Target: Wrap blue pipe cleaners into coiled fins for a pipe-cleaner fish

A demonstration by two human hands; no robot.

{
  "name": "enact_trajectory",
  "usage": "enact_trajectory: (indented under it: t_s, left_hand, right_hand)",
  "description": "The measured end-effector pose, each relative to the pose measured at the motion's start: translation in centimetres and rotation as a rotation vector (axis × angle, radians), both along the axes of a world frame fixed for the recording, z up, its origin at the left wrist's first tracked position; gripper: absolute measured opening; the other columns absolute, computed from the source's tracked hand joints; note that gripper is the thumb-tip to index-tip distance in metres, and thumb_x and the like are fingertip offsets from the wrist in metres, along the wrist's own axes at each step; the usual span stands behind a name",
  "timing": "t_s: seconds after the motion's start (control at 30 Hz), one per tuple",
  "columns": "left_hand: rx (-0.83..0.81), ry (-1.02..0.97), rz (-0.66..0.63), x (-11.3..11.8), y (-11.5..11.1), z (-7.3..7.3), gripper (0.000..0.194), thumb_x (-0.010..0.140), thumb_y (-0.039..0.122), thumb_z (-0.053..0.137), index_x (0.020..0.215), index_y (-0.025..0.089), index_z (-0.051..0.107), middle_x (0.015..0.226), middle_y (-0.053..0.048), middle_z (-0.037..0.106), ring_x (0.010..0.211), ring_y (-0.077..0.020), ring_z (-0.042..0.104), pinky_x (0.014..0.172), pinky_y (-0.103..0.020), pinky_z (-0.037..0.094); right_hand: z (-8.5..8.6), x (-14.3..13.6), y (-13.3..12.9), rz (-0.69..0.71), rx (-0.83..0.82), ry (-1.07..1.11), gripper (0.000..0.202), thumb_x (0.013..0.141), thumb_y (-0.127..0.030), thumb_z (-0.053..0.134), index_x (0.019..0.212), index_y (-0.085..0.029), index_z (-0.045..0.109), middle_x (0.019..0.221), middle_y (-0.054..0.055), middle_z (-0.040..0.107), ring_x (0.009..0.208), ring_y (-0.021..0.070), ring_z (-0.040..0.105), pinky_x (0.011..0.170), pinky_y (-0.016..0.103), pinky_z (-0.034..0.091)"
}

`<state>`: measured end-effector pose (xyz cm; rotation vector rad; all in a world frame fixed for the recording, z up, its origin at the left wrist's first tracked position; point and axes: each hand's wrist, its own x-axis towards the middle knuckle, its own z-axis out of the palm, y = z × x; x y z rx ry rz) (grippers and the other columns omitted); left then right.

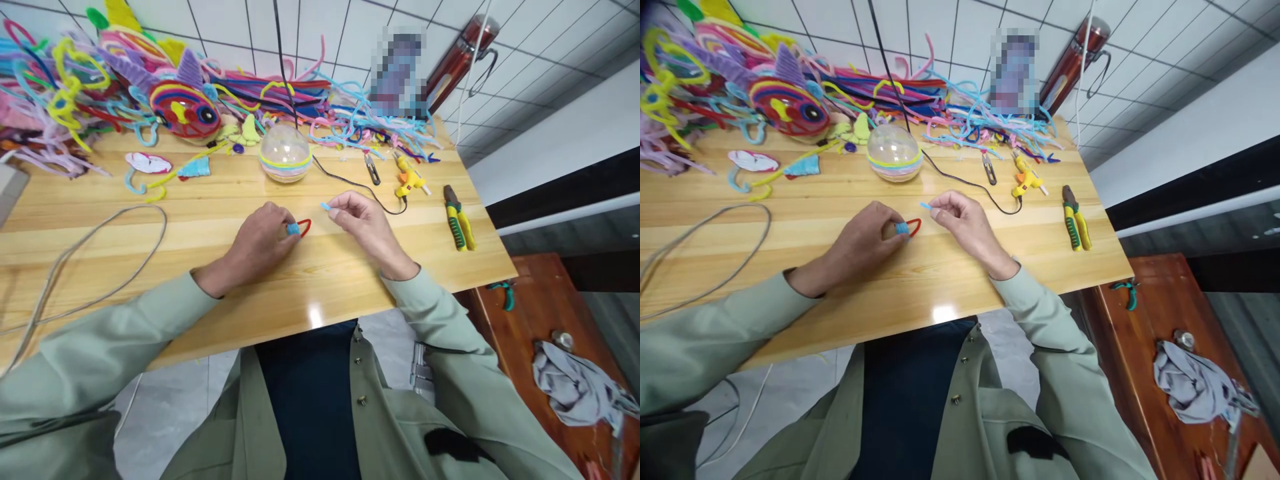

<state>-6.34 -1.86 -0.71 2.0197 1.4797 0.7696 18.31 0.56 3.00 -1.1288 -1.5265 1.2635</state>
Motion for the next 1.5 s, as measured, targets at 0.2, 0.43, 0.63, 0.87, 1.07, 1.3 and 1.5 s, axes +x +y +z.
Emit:
enact_trajectory:
  t_s: [0.2, 0.43, 0.63, 0.87, 1.07, 1.3, 1.5]
  left_hand:
    - [-0.330, -0.406, 0.193, -0.2, -0.4, 1.6, 0.033, 0.085, 0.054, 0.083, 0.088, 0.024, 0.072, 0.072, -0.001, 0.070, 0.065, -0.0193, 0.058, 0.064, -0.032, 0.043]
    - [-0.493, -0.899, 0.355, 0.5, -0.9, 1.0, 0.053, 0.072, 0.062, 0.101, 0.094, 0.021, 0.074, 0.088, -0.002, 0.081, 0.079, -0.0170, 0.070, 0.078, -0.028, 0.055]
    - [-0.483, -0.869, 0.431, -0.2, -1.2, -0.2, 0.044, 0.078, 0.056, 0.099, 0.094, 0.022, 0.076, 0.086, 0.000, 0.080, 0.080, -0.0171, 0.070, 0.079, -0.027, 0.056]
    - [-0.485, -0.801, 0.484, -0.6, -1.7, -0.8, 0.034, 0.082, 0.053, 0.094, 0.093, 0.027, 0.076, 0.085, -0.001, 0.082, 0.079, -0.0220, 0.074, 0.075, -0.032, 0.060]
    - [-0.470, -0.790, 0.516, -0.5, -1.8, -0.7, 0.033, 0.078, 0.051, 0.097, 0.092, 0.029, 0.078, 0.082, 0.000, 0.082, 0.076, -0.0223, 0.076, 0.073, -0.033, 0.063]
    - [-0.493, -0.829, 0.514, -0.4, -1.8, -0.7, 0.033, 0.076, 0.055, 0.099, 0.090, 0.033, 0.079, 0.086, 0.001, 0.085, 0.076, -0.0242, 0.077, 0.075, -0.039, 0.065]
    - [-0.447, -0.907, 0.505, 0.8, -1.8, 0.3, 0.034, 0.078, 0.045, 0.098, 0.092, 0.025, 0.074, 0.089, -0.001, 0.085, 0.079, -0.0205, 0.078, 0.080, -0.036, 0.065]
  right_hand:
    - [-0.6, -0.8, 1.4, 0.053, 0.087, -0.068, 0.029, 0.094, -0.049, 0.083, 0.095, -0.021, 0.077, 0.076, -0.005, 0.063, 0.068, 0.0120, 0.050, 0.066, 0.027, 0.041]
    - [-1.0, -2.0, 2.4, 0.034, 0.334, -0.120, 0.022, 0.101, -0.042, 0.080, 0.096, -0.021, 0.079, 0.095, 0.002, 0.073, 0.084, 0.0151, 0.065, 0.079, 0.030, 0.052]
    - [-3.1, -1.6, 2.1, 0.039, 0.467, -0.173, 0.019, 0.107, -0.038, 0.073, 0.100, -0.021, 0.077, 0.091, 0.002, 0.070, 0.080, 0.0144, 0.063, 0.076, 0.030, 0.052]
    - [-3.4, -0.8, 2.4, -0.022, 0.414, -0.258, 0.021, 0.108, -0.042, 0.072, 0.101, -0.023, 0.076, 0.092, 0.002, 0.070, 0.080, 0.0154, 0.063, 0.072, 0.030, 0.051]
    - [-3.5, -1.2, 1.9, -0.017, 0.496, -0.250, 0.017, 0.109, -0.039, 0.070, 0.102, -0.024, 0.078, 0.090, 0.002, 0.071, 0.082, 0.0162, 0.065, 0.076, 0.031, 0.055]
    - [-3.2, -1.2, 1.6, -0.010, 0.576, -0.244, 0.018, 0.110, -0.036, 0.067, 0.102, -0.024, 0.077, 0.091, 0.003, 0.074, 0.085, 0.0168, 0.069, 0.075, 0.031, 0.058]
    - [-2.7, -1.1, 0.9, 0.013, 0.623, -0.270, 0.013, 0.109, -0.029, 0.068, 0.103, -0.026, 0.080, 0.091, 0.003, 0.075, 0.083, 0.0168, 0.070, 0.075, 0.032, 0.059]
